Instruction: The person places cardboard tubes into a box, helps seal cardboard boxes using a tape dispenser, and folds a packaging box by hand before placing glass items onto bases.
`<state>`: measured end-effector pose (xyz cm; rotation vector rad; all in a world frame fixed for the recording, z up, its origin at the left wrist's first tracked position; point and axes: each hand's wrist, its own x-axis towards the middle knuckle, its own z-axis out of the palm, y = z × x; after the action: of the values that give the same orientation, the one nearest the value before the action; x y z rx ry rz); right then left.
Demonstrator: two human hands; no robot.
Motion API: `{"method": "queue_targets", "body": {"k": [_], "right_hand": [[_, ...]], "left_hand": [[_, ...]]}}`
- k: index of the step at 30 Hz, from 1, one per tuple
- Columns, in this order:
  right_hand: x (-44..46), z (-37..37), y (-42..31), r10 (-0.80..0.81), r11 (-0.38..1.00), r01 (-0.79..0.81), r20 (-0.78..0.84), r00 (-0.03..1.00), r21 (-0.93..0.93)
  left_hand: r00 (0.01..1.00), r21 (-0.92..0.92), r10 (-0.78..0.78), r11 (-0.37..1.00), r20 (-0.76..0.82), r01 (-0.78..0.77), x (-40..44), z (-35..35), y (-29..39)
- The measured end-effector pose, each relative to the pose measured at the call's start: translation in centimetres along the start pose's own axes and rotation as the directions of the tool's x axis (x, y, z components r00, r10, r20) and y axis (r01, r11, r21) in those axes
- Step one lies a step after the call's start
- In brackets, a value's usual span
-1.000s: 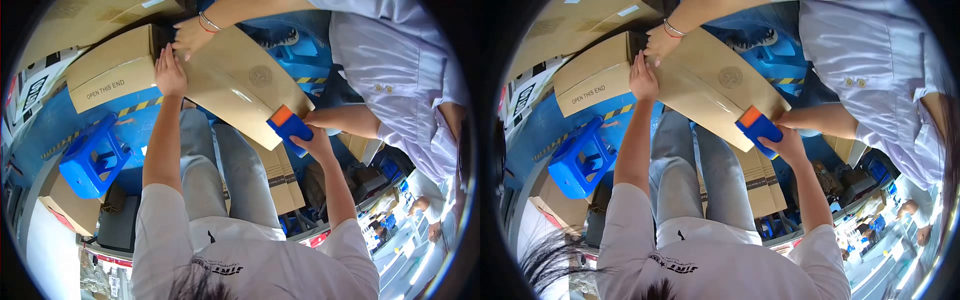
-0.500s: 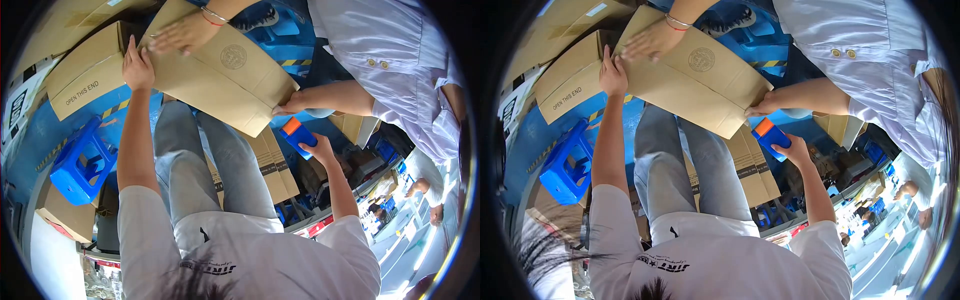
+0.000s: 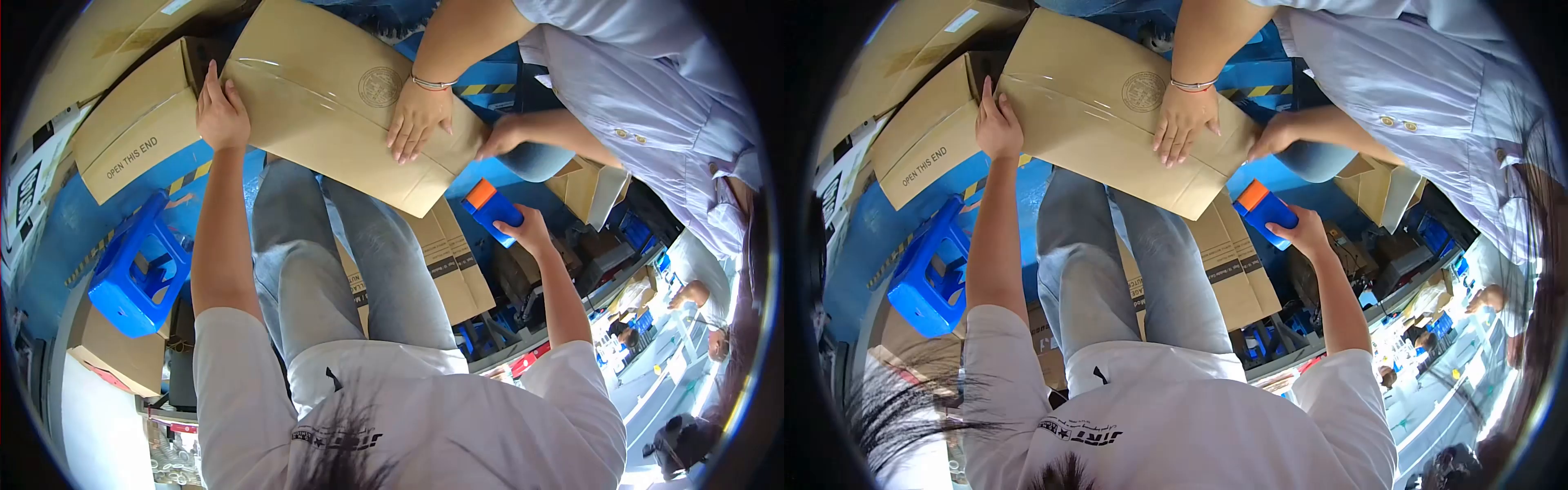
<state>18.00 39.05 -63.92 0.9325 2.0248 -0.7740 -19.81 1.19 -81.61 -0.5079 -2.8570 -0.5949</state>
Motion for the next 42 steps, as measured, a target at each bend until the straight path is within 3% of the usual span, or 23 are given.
{"method": "queue_targets", "body": {"k": [5, 15, 20, 24, 27, 28, 30, 31, 33, 34, 36, 38, 40, 42], "right_hand": [[0.6, 0.3, 1.2, -0.007, 0.998, 0.005, -0.03, 1.0, -0.069], [4.5, 2.5, -2.6, 0.147, 0.954, -0.142, 0.0, 0.989, -0.265], [5.2, 1.9, -5.4, 0.117, 0.933, -0.125, -0.044, 0.992, -0.337], [6.1, 2.6, -5.4, 0.195, 0.931, -0.196, -0.035, 0.98, -0.31], [9.1, 6.7, -2.5, 0.297, 0.843, -0.31, -0.099, 0.95, -0.44], [9.5, 9.3, 0.6, 0.298, 0.851, -0.312, -0.101, 0.949, -0.423], [12.2, 12.5, 7.8, 0.318, 0.913, -0.356, -0.199, 0.927, -0.201], [11.9, 12.5, 7.5, 0.316, 0.915, -0.355, -0.206, 0.926, -0.19], [6.7, 13.2, 7.4, 0.521, 0.845, -0.533, -0.167, 0.837, -0.033], [3.2, 13.2, 6.5, 0.543, 0.833, -0.552, -0.149, 0.827, -0.026], [-1.8, 12.4, 3.9, 0.421, 0.895, -0.389, -0.126, 0.898, 0.217], [-6.8, 14.0, 3.0, 0.331, 0.918, -0.248, -0.255, 0.908, 0.309], [-11.2, 12.9, -1.6, 0.361, 0.828, -0.211, -0.206, 0.909, 0.52], [-13.3, 13.0, -4.6, 0.354, 0.775, -0.156, -0.217, 0.91, 0.612]], "left_hand": [[1.0, -0.028, 0.006, 1.0, -0.018, -0.006, 0.0, 0.2, -0.1], [0.999, -0.027, -0.018, 0.999, 0.038, 0.019, -0.1, -0.3, 0.5], [0.999, -0.029, -0.034, 0.999, 0.042, 0.035, 0.2, -0.4, 0.4], [0.998, -0.023, -0.035, 0.999, 0.045, 0.036, 0.2, -0.4, 0.5], [0.997, -0.003, -0.033, 0.999, 0.069, 0.033, -0.6, -1.0, 0.6], [0.996, 0.014, -0.028, 1.0, 0.081, 0.027, -0.6, -1.1, 0.4], [0.999, 0.023, -0.012, 1.0, 0.049, 0.011, 1.0, -0.1, 0.3], [0.999, 0.008, -0.003, 1.0, 0.035, 0.003, 1.3, 0.1, 0.1], [0.998, -0.027, 0.019, 0.999, 0.056, -0.018, 0.1, -0.2, 0.0], [0.996, -0.031, 0.033, 0.999, 0.082, -0.03, -0.7, -0.5, -0.1], [0.998, -0.18, -0.009, 0.983, 0.066, 0.021, -0.7, -0.4, -0.4], [0.999, -0.264, -0.017, 0.964, 0.038, 0.026, 0.7, -1.0, 0.6], [0.993, -0.37, -0.008, 0.928, -0.115, -0.036, 0.2, -3.8, 3.7], [0.987, -0.55, 0.087, 0.835, 0.135, 0.001, -2.7, -6.8, 7.3]]}}
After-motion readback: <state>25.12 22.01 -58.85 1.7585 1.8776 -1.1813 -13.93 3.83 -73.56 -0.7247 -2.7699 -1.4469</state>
